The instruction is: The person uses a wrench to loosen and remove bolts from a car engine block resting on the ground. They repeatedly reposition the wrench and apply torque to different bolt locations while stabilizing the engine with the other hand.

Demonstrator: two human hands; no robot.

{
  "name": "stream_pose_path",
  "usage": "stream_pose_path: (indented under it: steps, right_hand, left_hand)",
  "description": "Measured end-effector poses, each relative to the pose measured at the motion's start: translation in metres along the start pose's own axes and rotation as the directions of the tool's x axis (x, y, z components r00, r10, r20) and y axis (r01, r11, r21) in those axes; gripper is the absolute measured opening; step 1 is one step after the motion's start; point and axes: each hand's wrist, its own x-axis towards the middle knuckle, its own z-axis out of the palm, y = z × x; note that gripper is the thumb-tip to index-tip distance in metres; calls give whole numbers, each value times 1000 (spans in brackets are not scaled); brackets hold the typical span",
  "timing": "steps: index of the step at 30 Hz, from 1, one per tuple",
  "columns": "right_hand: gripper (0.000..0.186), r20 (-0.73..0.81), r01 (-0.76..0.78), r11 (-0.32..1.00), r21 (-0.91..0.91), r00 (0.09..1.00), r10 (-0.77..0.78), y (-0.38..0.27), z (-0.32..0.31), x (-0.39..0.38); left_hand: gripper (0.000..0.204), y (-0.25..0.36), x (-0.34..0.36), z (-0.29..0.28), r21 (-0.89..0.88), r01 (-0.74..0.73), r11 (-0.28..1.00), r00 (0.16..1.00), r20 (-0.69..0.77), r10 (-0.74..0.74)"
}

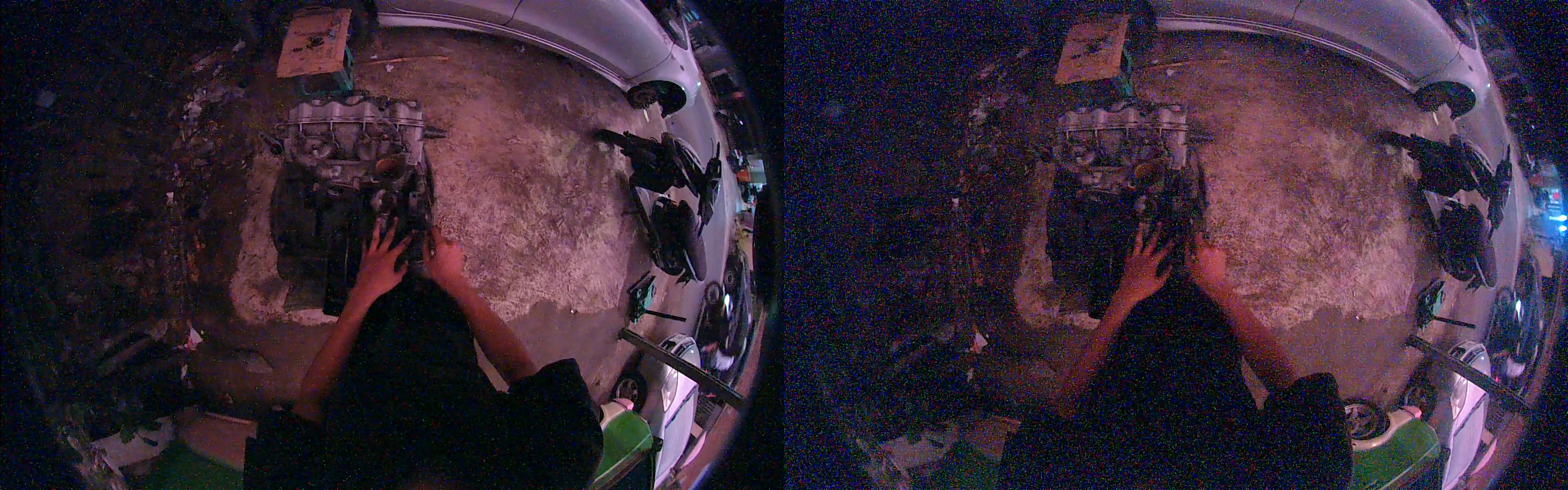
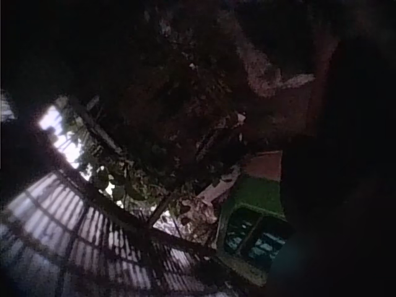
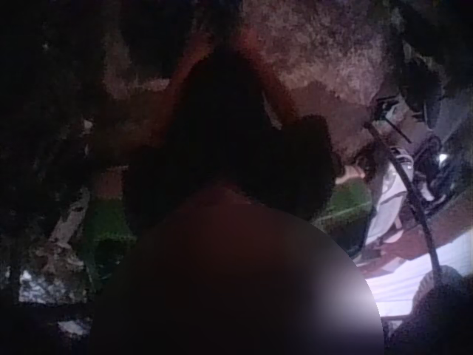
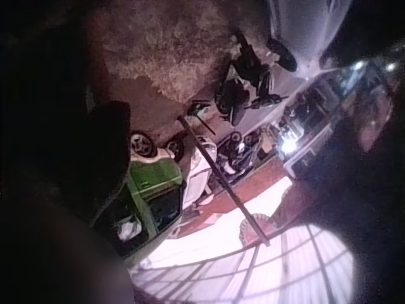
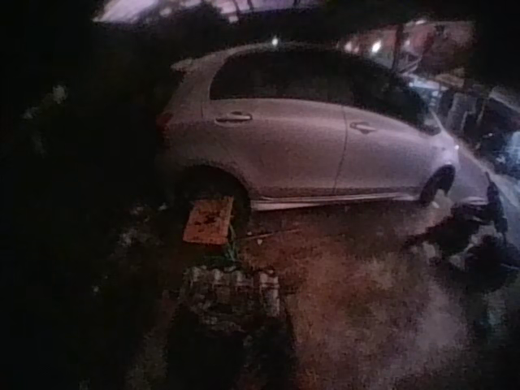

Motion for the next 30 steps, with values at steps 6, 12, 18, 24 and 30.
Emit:
stream_pose_path:
  steps: [6, 12, 18, 24, 30]
  right_hand:
    - [33, -122, 29, 994, 102, 992, -16, 10, 20, 2]
    - [34, -137, -24, 1000, 3, 990, 25, 8, 13, 28]
    - [37, -50, -65, 998, 21, 997, 66, 5, 0, 57]
    - [39, -47, -93, 984, 150, 994, 101, 18, 0, 86]
    - [35, 53, -96, 994, 50, 994, 94, 16, -1, 87]
  left_hand:
    - [68, -6, 3, 10, 4, -39, 999, 997, -66, 39]
    - [62, -13, 4, 18, -7, -42, 999, 996, -74, 42]
    - [65, -7, 0, 11, -11, -52, 999, 995, -82, 51]
    - [68, -5, 2, 10, 17, -37, 999, 997, -72, 38]
    - [67, -2, -2, 5, 47, -41, 998, 995, -90, 45]
